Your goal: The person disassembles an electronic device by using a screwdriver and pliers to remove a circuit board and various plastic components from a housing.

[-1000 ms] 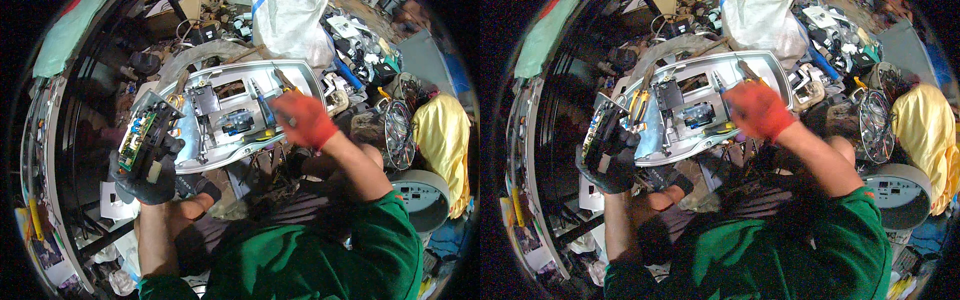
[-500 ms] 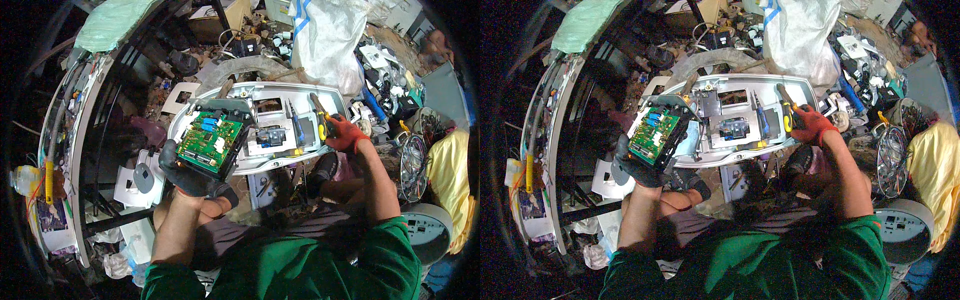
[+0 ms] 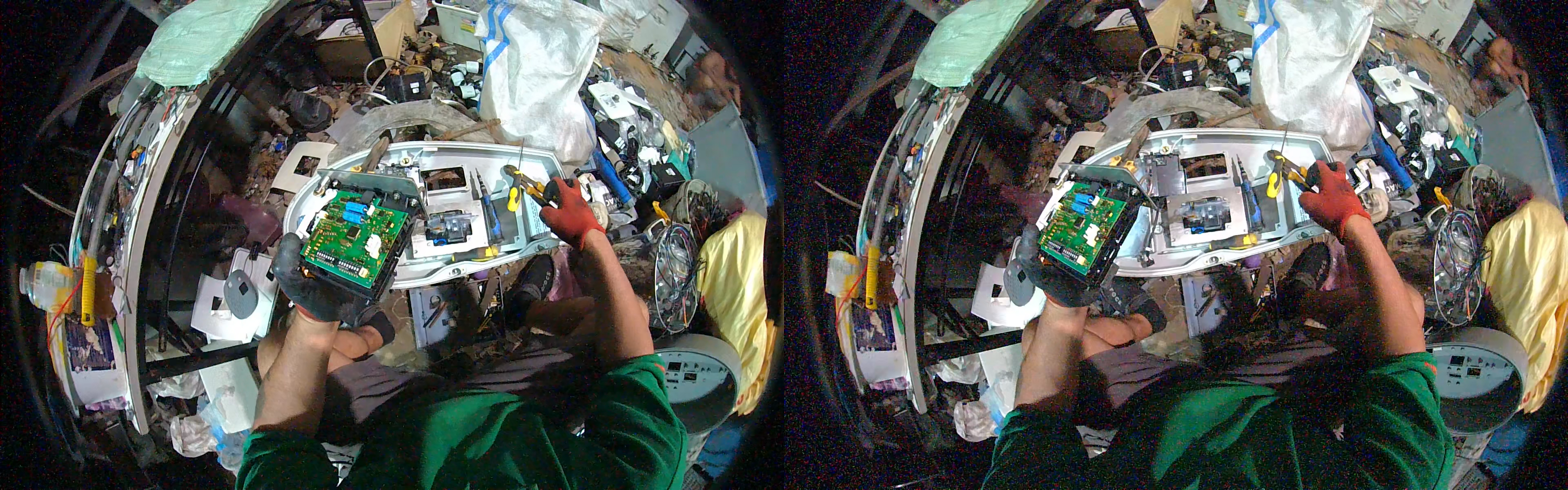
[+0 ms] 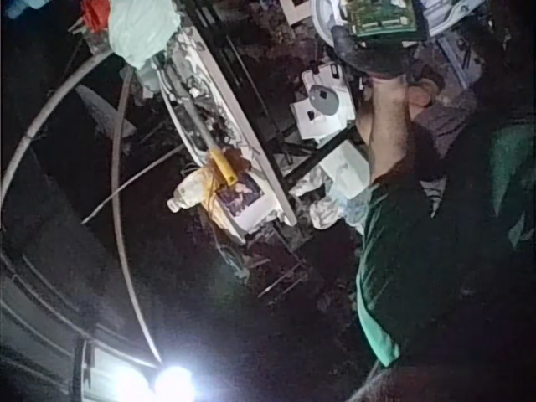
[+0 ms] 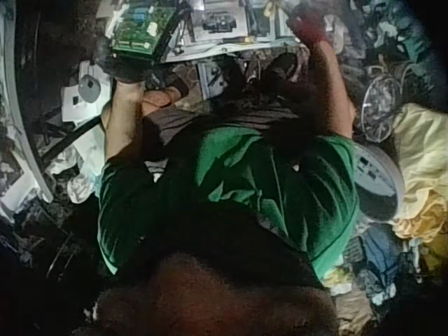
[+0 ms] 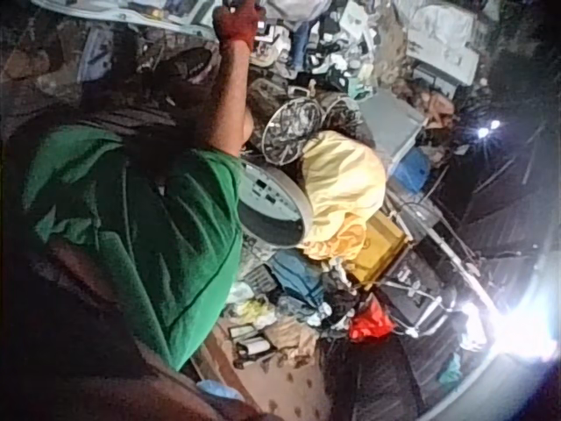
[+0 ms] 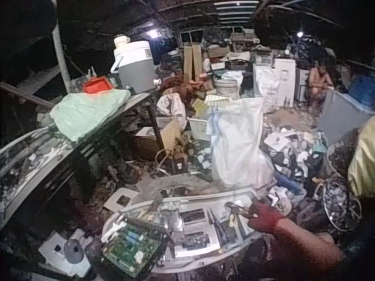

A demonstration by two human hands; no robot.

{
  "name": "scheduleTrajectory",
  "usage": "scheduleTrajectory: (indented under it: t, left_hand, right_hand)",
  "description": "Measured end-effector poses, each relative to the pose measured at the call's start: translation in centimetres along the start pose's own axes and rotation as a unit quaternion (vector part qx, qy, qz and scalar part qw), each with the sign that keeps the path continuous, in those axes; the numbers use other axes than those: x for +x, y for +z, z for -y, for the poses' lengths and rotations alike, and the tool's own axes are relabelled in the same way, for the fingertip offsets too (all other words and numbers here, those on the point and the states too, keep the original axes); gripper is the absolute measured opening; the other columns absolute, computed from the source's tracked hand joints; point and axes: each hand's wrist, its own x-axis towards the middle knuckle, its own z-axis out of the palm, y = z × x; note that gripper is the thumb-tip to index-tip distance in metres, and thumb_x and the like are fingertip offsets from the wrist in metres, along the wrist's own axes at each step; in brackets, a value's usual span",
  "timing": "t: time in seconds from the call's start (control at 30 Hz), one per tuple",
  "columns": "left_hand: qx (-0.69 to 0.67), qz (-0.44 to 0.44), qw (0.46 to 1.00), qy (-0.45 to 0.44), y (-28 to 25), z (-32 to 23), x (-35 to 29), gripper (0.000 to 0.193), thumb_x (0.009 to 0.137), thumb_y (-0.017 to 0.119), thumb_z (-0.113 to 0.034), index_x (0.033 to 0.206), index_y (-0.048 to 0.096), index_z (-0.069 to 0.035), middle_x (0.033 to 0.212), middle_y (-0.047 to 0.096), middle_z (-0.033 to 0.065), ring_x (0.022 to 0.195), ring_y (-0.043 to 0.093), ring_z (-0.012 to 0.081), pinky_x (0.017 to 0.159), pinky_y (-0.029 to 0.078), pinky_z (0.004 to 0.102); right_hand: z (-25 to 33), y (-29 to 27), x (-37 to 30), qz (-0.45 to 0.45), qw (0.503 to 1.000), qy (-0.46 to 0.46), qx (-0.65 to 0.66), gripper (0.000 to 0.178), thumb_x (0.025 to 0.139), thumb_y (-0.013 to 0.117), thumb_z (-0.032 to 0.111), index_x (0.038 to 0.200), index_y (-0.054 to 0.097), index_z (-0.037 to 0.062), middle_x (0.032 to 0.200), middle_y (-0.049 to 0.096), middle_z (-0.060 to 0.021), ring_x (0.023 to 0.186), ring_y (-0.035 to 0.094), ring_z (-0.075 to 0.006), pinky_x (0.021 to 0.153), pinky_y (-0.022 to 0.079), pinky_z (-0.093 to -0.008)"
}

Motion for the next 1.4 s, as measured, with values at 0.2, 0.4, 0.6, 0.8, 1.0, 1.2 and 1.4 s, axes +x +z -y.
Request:
scheduleTrajectory:
  t: [0.2,0.4,0.6,0.8,1.0,1.2,1.4]
  left_hand:
    - [-0.04,0.043,0.998,-0.022,0.0,-0.2,0.2,0.078,0.09,0.05,-0.057,0.145,0.04,-0.002,0.142,0.048,0.0183,0.126,0.051,0.0336,0.107,0.042,0.0497]
    - [-0.058,0.048,0.997,-0.011,0.3,-0.2,0.6,0.079,0.089,0.051,-0.056,0.146,0.039,-0.002,0.143,0.047,0.02,0.127,0.05,0.036,0.107,0.041,0.0522]
    - [-0.071,0.052,0.996,-0.004,0.3,-0.3,0.7,0.08,0.089,0.051,-0.055,0.146,0.038,-0.001,0.144,0.045,0.0218,0.128,0.048,0.0384,0.108,0.04,0.0547]
    - [-0.094,0.05,0.994,0.021,-0.8,-1.4,0.7,0.081,0.088,0.052,-0.054,0.146,0.037,0.0,0.145,0.043,0.0236,0.129,0.047,0.0407,0.108,0.039,0.0572]
    - [-0.174,0.116,0.978,0.018,-3.1,-3.8,0.6,0.082,0.088,0.053,-0.054,0.147,0.036,0.0,0.147,0.041,0.0254,0.13,0.046,0.0431,0.108,0.038,0.0597]
    - [-0.122,0.087,0.989,0.02,-3.3,-4.7,1.5,0.083,0.084,0.055,-0.055,0.144,0.04,0.001,0.145,0.043,0.0263,0.128,0.046,0.0459,0.108,0.036,0.0624]
    - [0.052,0.013,0.998,0.04,-3.4,-4.1,2.2,0.079,0.087,0.049,-0.06,0.139,0.049,-0.001,0.134,0.056,0.0188,0.118,0.057,0.034,0.101,0.046,0.0493]
  right_hand:
    - [0.9,1.0,-0.6,0.046,0.994,0.022,-0.101,0.053,0.071,0.063,0.023,0.12,0.051,0.0079,0.124,0.046,-0.0313,0.104,0.059,-0.0515,0.091,0.05,-0.0534]
    - [1.9,3.4,-0.8,-0.043,0.977,-0.027,-0.209,0.049,0.074,0.065,0.022,0.117,0.051,0.0038,0.119,0.051,-0.0269,0.101,0.06,-0.0445,0.09,0.051,-0.0496]
    - [2.2,3.6,-0.4,-0.012,0.994,0.052,-0.099,0.053,0.081,0.065,0.027,0.124,0.048,0.0005,0.12,0.054,-0.0271,0.103,0.06,-0.0463,0.088,0.05,-0.0504]
    - [-0.9,2.2,0.0,0.008,0.993,0.058,0.105,0.06,0.081,0.069,0.035,0.124,0.052,-0.0029,0.115,0.065,-0.0259,0.107,0.064,-0.0346,0.093,0.049,-0.041]
    - [-2.0,-2.4,-2.9,0.011,0.839,0.148,0.523,0.034,0.09,0.064,0.016,0.12,0.055,0.0018,0.1,0.067,-0.0104,0.096,0.067,-0.0246,0.07,0.058,-0.0399]
    - [4.0,-4.2,-5.9,0.106,0.798,0.008,0.593,0.043,0.092,0.064,0.014,0.129,0.049,-0.0002,0.11,0.065,-0.0125,0.089,0.069,-0.0261,0.066,0.057,-0.0393]
    - [10.0,-3.0,-8.3,0.337,0.815,-0.106,0.46,0.04,0.087,0.067,0.01,0.124,0.051,0.0034,0.119,0.06,-0.0088,0.114,0.058,-0.0212,0.103,0.042,-0.0386]
